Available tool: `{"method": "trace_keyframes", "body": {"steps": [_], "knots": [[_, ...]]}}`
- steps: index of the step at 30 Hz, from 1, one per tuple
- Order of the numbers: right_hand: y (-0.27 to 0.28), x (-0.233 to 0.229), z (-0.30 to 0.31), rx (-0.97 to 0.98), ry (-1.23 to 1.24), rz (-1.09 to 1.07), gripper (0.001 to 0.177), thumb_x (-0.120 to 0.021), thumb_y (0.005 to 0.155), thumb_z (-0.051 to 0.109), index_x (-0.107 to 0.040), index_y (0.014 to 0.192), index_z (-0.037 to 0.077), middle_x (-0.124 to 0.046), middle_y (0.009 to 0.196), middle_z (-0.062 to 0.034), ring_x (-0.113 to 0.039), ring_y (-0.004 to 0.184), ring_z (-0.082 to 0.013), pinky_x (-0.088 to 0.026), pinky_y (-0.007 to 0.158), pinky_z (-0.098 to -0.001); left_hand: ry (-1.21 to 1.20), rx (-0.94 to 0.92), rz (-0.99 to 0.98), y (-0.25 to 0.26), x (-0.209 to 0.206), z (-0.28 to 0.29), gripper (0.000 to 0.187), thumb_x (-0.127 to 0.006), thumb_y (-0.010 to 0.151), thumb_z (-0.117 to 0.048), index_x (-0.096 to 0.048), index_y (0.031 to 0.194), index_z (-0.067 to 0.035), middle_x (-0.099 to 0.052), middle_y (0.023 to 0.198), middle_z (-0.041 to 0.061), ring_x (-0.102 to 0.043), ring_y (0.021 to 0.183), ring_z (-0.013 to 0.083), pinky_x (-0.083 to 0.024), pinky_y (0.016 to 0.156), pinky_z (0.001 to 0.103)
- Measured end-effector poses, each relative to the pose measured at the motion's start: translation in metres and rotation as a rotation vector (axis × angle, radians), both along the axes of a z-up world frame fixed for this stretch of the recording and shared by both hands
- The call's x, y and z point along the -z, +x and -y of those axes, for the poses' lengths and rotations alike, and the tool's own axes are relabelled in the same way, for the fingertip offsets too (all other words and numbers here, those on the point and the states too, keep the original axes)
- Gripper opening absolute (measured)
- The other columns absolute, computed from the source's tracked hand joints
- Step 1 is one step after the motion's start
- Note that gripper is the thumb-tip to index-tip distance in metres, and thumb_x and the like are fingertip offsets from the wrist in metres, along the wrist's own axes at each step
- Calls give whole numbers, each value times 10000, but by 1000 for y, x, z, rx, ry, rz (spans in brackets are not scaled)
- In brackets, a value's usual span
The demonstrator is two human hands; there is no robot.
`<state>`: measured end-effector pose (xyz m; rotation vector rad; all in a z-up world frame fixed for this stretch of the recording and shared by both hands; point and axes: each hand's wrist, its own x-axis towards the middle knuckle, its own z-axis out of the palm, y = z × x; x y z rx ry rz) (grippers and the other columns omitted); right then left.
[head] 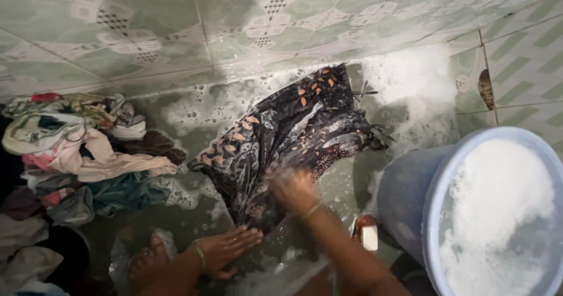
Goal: The person washes clothes by hand in a soapy solution on a tiled floor, scrubbing different items against the ground and rinsing them in buckets.
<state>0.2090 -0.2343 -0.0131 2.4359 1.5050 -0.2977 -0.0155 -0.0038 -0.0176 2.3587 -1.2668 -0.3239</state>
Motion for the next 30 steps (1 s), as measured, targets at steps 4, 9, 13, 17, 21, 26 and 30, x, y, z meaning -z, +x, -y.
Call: {"method": "trace_keyframes", "body": {"steps": [4, 9, 13, 17, 21, 26, 30], "knots": [[167, -50, 63, 1159, 574, 339, 502, -616, 1045, 338, -591, 1527, 197, -603, 1254, -254, -633, 986, -409, -512, 844, -528, -35, -56, 91, 2, -10, -3, 1077, -590, 841, -549, -167, 1605, 82, -149, 1705, 225, -136, 1581, 305, -60, 1264, 455], [19, -30, -33, 360, -235, 86, 450, -599, 947, 377, -540, 1363, 216, -525, 1436, -306, -514, 1297, -507, -418, 1027, -652, -17, -42, 70, -4, 21, 4, 1078, -579, 849, -552, -155, 1599, 96, -141, 1702, 226, -139, 1571, 315, -57, 1253, 458], [-84, -41, -66, -63, 119, -278, 381, -569, 1021, 316, -602, 1378, 186, -590, 1401, -122, -564, 1283, -364, -429, 1062, -651, -9, 18, -53, -13, 34, 5, 1041, -553, 925, -576, -155, 1589, 120, -152, 1695, 255, -157, 1583, 342, -61, 1297, 480], [93, -46, -51, 458, 358, -77, 418, -602, 919, 284, -630, 1333, 237, -704, 1255, -115, -645, 896, -314, -526, 817, -522, -15, -41, -12, -3, 5, 1, 1109, -584, 845, -593, -159, 1606, 94, -156, 1708, 235, -164, 1576, 324, -80, 1266, 461], [172, -72, -44, 849, 274, 341, 569, -562, 1059, 341, -437, 1590, 179, -663, 944, -192, -622, 767, -293, -548, 675, -442, -13, -44, 57, 2, -3, -1, 1118, -596, 847, -598, -161, 1604, 101, -157, 1706, 243, -165, 1585, 324, -90, 1273, 449], [-25, -23, -104, 366, 328, 30, 328, -543, 1004, 473, -629, 1061, 161, -723, 1000, -159, -696, 961, -336, -544, 982, -610, -47, -21, -60, -8, 22, 6, 1101, -597, 889, -600, -161, 1623, 96, -148, 1692, 273, -147, 1575, 363, -92, 1272, 462], [-42, -17, -109, -374, 238, -317, 286, -529, 1034, 333, -617, 1277, 210, -712, 1177, -124, -682, 1088, -328, -540, 877, -542, -15, -20, -91, -7, 16, 1, 1120, -603, 856, -592, -145, 1613, 95, -128, 1704, 258, -129, 1579, 350, -82, 1261, 472]]}}
